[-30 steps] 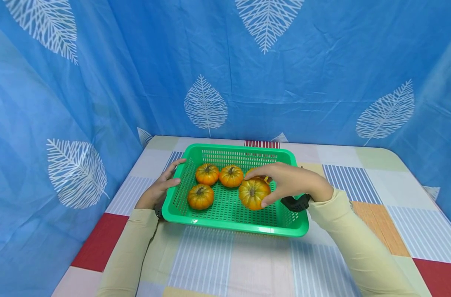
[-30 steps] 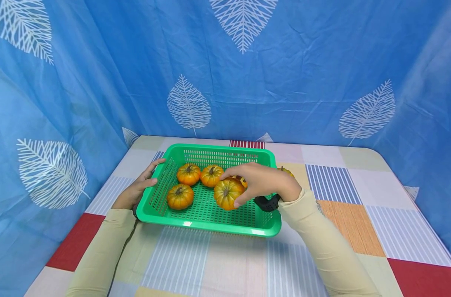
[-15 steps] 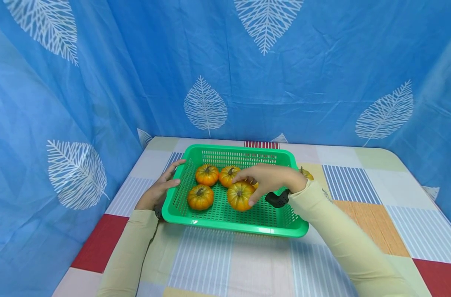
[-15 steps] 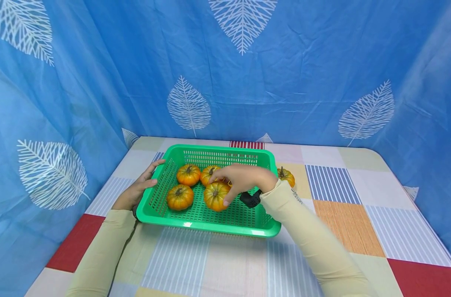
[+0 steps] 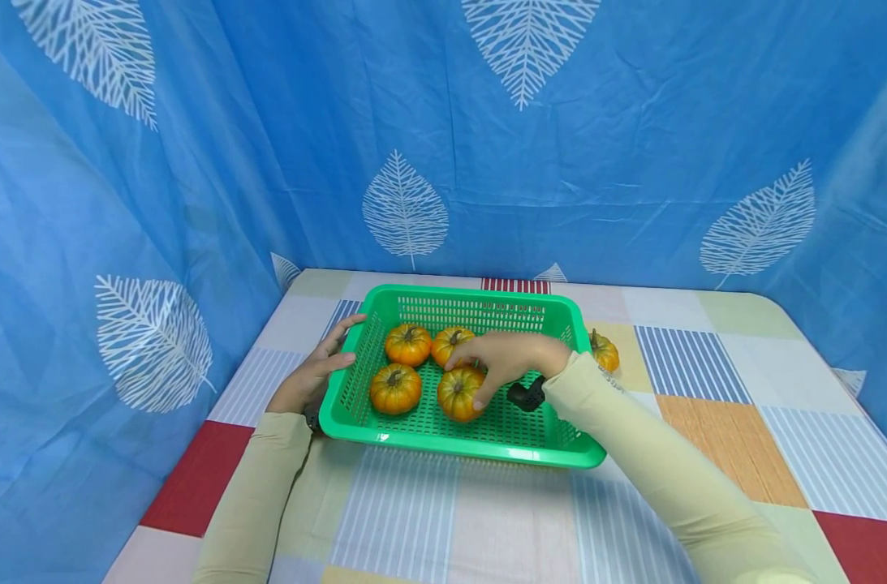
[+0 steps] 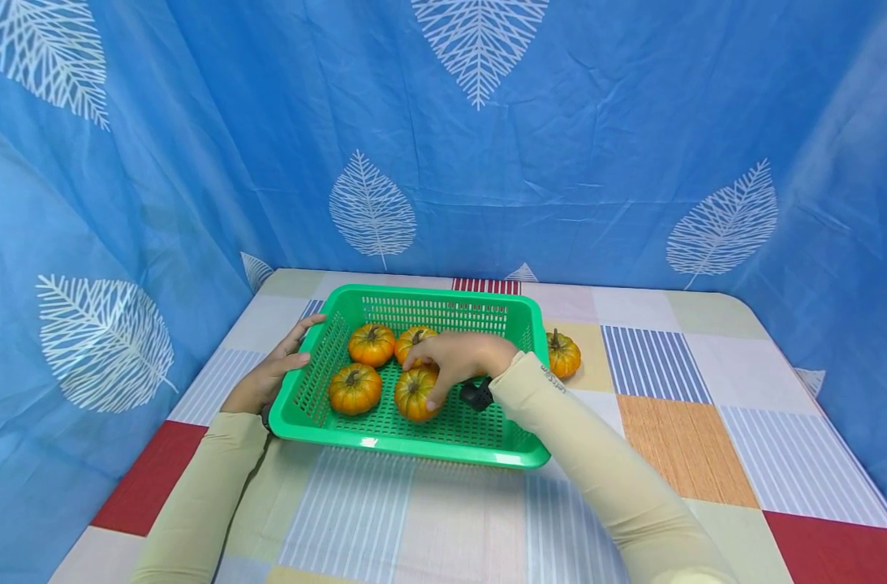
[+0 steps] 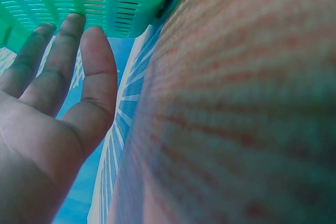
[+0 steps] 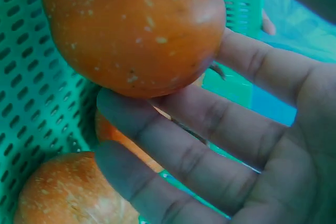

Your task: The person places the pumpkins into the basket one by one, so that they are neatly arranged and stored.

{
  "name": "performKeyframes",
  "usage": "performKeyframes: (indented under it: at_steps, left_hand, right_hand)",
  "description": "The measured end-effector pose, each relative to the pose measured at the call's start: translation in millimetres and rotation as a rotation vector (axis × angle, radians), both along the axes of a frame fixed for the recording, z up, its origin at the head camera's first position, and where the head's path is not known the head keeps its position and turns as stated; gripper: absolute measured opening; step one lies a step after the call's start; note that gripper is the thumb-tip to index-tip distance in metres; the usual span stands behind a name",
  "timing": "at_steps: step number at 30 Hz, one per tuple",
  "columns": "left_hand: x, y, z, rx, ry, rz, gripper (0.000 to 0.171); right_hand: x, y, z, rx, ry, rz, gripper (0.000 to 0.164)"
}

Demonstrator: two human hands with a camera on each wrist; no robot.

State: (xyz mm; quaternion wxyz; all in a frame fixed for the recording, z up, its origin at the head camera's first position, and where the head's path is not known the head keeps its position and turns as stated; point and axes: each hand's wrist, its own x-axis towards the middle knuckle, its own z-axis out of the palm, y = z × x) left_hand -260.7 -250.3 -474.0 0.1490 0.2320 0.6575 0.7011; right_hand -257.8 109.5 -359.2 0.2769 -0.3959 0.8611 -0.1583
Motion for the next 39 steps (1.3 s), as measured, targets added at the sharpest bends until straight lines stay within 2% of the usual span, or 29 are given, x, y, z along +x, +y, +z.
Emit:
performKeyframes:
  at_steps: [9, 17, 22, 31, 39]
  left_hand:
    - [-0.1, -1.3, -0.2, -0.028, 0.041, 0.014, 0.068]
    - [1.9, -1.3, 1.6, -0.009, 0.002, -0.009, 0.068]
    - [2.1, -1.7, 1.4, -0.011, 0.015, -0.012, 0.069]
    - [1.4, -2.0, 0.5, -0.004, 0.021, -0.017, 0.060]
    - [-0.3, -2.5, 0.2, -0.049, 0.043, 0.008, 0.071]
  right_hand:
    - [-0.4, -7.5, -7.9, 0.070, 0.024, -0.021, 0.070]
    - [-3.0, -11.4, -15.4, 0.055, 0.012, -0.017, 0.069]
    - [-2.7, -11.7, -17.5, 0.038, 0.004, -0.022, 0.068]
    - [-6.0, -12.7, -23.6, 0.049, 0.031, 0.009, 0.067]
    - [-8.2, -14.0, -28.2, 0.056, 0.040, 0.004, 0.070]
